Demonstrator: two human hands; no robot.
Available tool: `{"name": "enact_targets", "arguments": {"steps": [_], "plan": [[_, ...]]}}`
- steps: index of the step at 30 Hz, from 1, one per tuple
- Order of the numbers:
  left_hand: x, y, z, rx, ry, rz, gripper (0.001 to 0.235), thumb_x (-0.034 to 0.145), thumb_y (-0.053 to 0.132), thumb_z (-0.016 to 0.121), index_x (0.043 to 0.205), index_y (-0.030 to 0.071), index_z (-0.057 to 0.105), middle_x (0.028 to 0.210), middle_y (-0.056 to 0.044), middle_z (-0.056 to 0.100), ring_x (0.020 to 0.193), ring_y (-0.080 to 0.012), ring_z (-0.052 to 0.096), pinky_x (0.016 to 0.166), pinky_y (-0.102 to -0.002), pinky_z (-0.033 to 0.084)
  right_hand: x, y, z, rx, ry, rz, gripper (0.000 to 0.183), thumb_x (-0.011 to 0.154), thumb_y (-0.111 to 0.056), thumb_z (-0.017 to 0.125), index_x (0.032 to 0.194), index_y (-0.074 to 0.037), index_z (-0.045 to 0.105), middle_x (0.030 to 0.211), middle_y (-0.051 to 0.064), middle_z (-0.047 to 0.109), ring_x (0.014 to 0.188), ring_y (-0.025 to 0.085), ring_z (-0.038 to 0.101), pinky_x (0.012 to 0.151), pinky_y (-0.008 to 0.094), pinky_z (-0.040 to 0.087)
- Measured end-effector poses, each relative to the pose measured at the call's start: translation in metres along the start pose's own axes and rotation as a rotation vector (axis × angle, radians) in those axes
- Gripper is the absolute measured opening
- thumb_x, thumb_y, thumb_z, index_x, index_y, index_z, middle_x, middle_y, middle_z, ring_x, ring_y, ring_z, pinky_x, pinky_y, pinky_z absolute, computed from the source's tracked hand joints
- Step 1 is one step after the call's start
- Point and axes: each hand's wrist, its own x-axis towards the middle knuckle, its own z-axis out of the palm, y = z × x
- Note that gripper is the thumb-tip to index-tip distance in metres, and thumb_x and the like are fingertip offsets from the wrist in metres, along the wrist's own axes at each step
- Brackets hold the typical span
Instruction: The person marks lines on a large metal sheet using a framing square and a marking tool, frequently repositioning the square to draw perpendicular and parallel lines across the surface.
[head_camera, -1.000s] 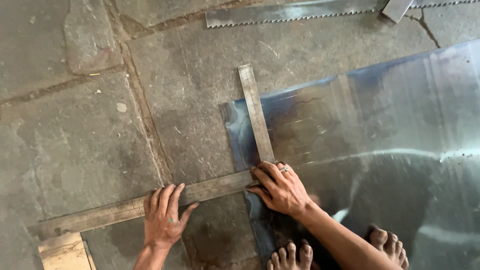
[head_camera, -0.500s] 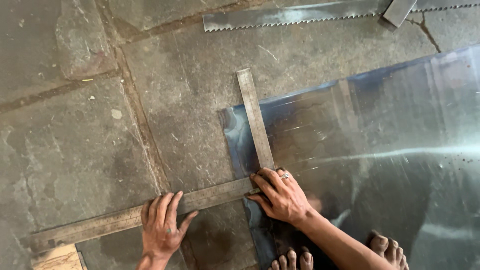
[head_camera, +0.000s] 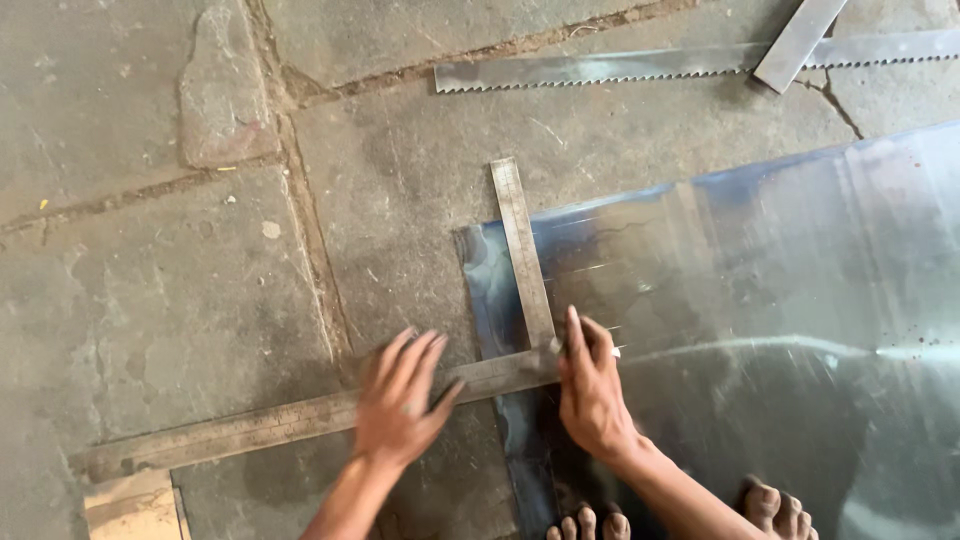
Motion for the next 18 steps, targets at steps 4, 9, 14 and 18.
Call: {"name": "enact_targets", "arguments": {"steps": [4, 9, 14, 18], "plan": [[0.101, 0.073, -0.005, -0.152, -0.296, -0.025, 0.101, 0.077, 0.045, 0.084, 0.157, 0.005, 0.035, 0.169, -0.007, 0.022, 0.153, -0.0323, 0.022, 0.123, -0.052, 0.020, 0.028, 0.004, -0.009, 0.071, -0.055, 0.289, 0.031, 0.101, -0.008, 0.055, 0.132, -0.002, 0.061, 0.104, 0.028, 0.070, 0.092, 0.044, 0.071, 0.078, 0.046, 0.057], [0.159, 0.107, -0.027, 0.003, -0.737, -0.204, 0.127, 0.063, 0.038, 0.098, 0.159, 0.003, 0.022, 0.173, -0.008, 0.003, 0.156, -0.0368, 0.014, 0.120, -0.054, 0.028, 0.073, 0.007, -0.014, -0.056, -0.266, 0.452, 0.044, 0.099, -0.012, 0.054, 0.142, -0.003, 0.053, 0.075, 0.028, 0.069, 0.070, 0.048, 0.067, 0.069, 0.054, 0.053], [0.163, 0.101, -0.023, -0.059, -0.752, -0.245, 0.139, 0.055, 0.036, 0.100, 0.163, 0.009, 0.017, 0.172, -0.002, 0.004, 0.156, -0.0343, 0.017, 0.120, -0.052, 0.032, 0.126, 0.027, 0.016, -0.197, -0.329, 0.296, 0.049, 0.091, -0.010, 0.060, 0.140, -0.004, 0.058, 0.081, 0.033, 0.067, 0.076, 0.051, 0.066, 0.071, 0.057, 0.053], [0.145, 0.096, -0.021, -0.084, -0.645, -0.186, 0.130, 0.058, 0.037, 0.100, 0.158, 0.005, 0.023, 0.171, -0.004, 0.009, 0.154, -0.0369, 0.019, 0.117, -0.051, 0.035, 0.057, 0.022, 0.005, -0.122, -0.379, 0.320, 0.058, 0.083, -0.010, 0.063, 0.140, -0.003, 0.056, 0.083, 0.030, 0.068, 0.074, 0.048, 0.068, 0.070, 0.056, 0.055]]}}
